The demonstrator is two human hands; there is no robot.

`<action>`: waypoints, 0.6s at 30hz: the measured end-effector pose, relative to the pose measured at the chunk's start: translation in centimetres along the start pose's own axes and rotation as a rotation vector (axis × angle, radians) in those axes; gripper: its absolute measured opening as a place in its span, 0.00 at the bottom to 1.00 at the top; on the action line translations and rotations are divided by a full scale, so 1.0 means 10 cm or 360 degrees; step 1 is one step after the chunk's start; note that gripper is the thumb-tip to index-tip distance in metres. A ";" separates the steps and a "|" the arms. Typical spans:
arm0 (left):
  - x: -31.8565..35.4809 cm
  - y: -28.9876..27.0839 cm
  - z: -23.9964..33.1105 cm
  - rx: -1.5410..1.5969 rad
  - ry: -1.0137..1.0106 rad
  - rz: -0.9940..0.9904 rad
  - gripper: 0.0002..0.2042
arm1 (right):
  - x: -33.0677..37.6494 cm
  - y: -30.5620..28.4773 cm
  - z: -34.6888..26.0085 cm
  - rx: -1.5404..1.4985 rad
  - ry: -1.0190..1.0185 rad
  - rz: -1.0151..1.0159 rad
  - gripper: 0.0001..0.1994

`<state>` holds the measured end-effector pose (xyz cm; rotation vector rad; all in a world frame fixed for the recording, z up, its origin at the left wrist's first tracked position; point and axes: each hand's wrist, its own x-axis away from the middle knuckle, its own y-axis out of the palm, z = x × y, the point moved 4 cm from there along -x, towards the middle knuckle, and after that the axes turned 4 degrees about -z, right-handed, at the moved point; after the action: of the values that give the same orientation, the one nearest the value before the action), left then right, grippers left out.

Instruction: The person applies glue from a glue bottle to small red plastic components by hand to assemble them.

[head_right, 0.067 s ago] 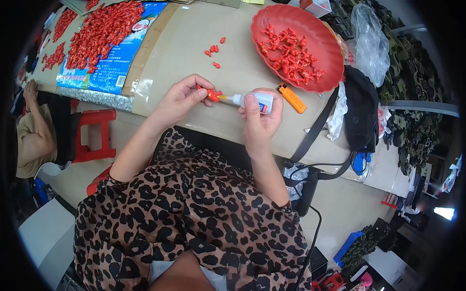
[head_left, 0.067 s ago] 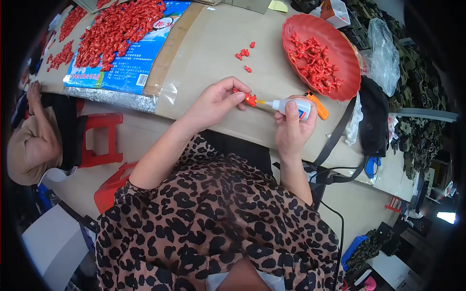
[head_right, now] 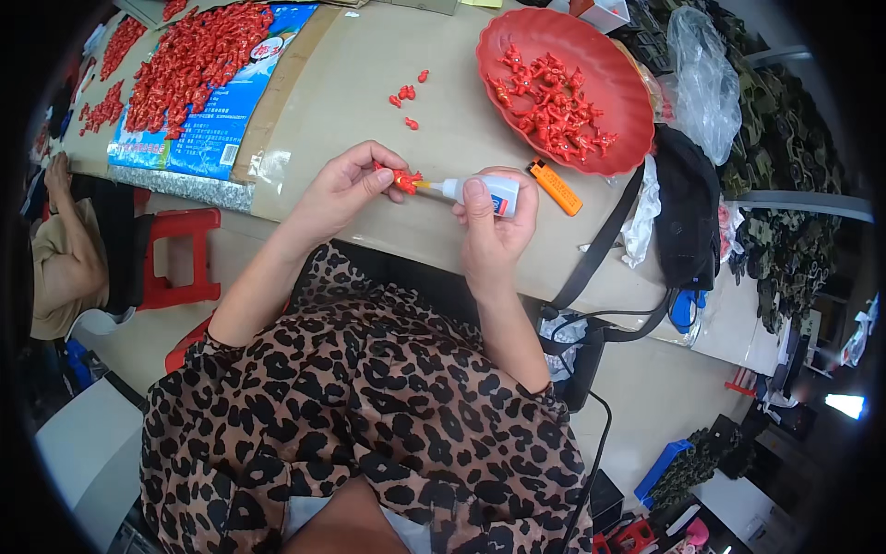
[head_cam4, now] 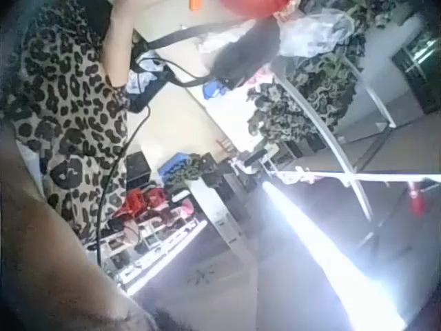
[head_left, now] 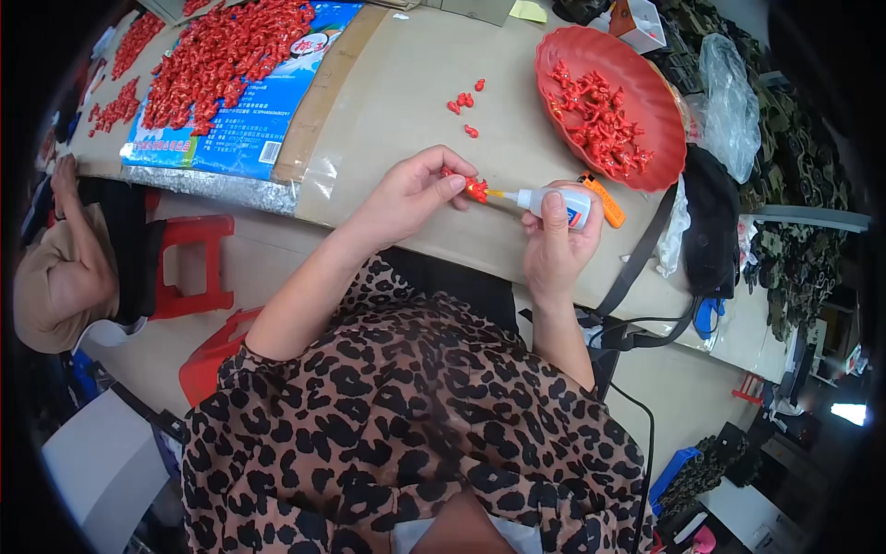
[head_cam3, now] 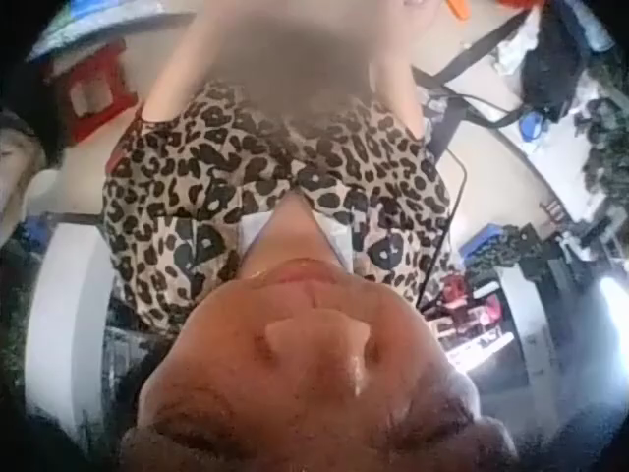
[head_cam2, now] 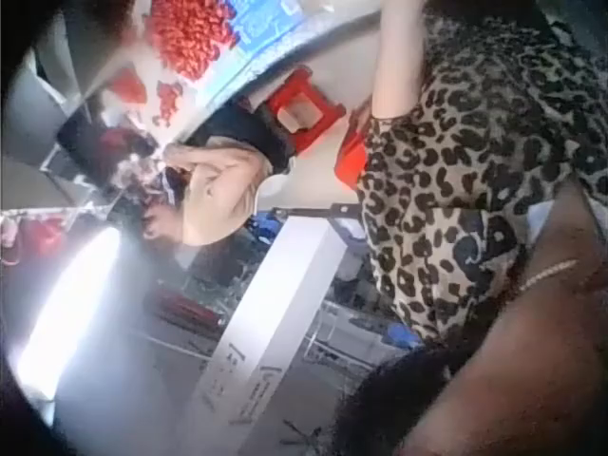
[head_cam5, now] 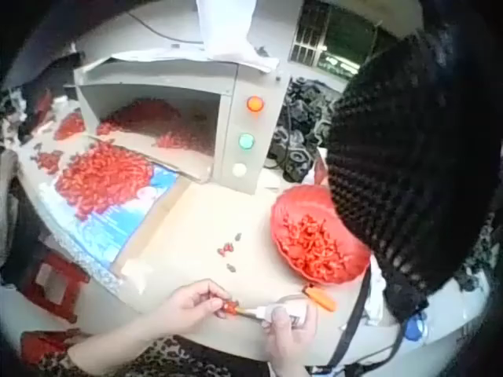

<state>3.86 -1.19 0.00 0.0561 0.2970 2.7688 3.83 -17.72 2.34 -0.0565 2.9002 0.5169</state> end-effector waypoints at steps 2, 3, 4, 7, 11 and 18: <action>0.00 0.01 0.00 0.0031 -0.0005 0.0005 0.08 | 0.00 -0.01 0.00 0.0007 -0.0010 0.0014 0.09; 0.00 0.01 0.00 0.0063 -0.0010 0.0009 0.08 | 0.00 -0.02 0.00 0.0015 -0.0021 0.0029 0.08; 0.00 0.01 0.00 0.0061 -0.0010 0.0010 0.08 | -0.01 -0.01 0.00 0.0013 -0.0021 0.0028 0.08; 0.01 0.03 0.01 0.0343 0.0029 0.0081 0.07 | -0.04 -0.02 0.03 -0.0419 0.0104 0.0146 0.08; 0.04 0.10 0.01 0.0740 0.0093 0.0267 0.06 | 0.03 0.02 0.09 -0.0634 0.0243 0.0242 0.09; 0.04 0.27 -0.05 0.0567 0.0425 0.0644 0.08 | 0.10 0.06 0.09 -0.0402 0.0037 0.0305 0.09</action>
<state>2.57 -3.60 0.04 -0.1861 0.9413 3.0818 2.96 -16.87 1.49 0.1825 2.8601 0.9190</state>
